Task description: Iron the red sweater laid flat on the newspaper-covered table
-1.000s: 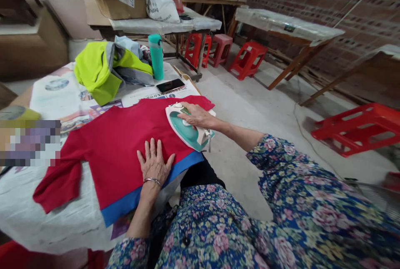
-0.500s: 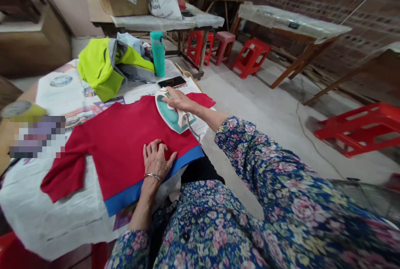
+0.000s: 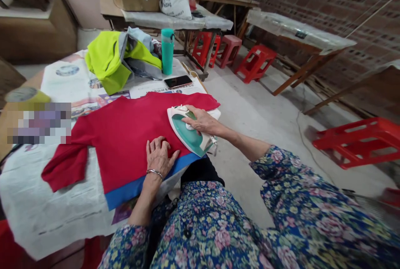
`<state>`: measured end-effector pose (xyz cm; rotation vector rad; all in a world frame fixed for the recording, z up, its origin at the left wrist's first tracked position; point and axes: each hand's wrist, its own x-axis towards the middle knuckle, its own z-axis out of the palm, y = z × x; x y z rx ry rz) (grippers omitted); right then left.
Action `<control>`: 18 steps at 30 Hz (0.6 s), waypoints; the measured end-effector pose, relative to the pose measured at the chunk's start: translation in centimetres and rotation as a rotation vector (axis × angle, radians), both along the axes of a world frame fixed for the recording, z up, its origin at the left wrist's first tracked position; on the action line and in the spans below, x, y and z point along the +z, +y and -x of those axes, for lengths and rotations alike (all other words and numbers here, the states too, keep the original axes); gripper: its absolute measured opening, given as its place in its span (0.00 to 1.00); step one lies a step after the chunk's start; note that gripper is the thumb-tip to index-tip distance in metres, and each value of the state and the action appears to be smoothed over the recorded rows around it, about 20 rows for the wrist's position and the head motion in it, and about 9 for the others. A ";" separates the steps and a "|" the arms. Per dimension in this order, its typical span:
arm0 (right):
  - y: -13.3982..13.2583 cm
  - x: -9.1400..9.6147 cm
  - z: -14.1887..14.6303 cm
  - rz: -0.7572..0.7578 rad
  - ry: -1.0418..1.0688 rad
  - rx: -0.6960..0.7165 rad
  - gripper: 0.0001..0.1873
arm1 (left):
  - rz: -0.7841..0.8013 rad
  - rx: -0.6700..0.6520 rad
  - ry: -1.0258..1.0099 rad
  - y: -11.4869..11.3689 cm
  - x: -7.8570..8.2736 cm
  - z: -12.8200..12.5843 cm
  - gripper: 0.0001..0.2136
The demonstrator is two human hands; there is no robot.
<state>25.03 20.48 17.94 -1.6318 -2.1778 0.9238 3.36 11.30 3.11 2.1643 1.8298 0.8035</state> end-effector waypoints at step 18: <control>11.3 4.1 6.1 -0.173 0.029 0.429 0.19 | 0.044 0.002 0.034 0.1 0.5 0.3 0.12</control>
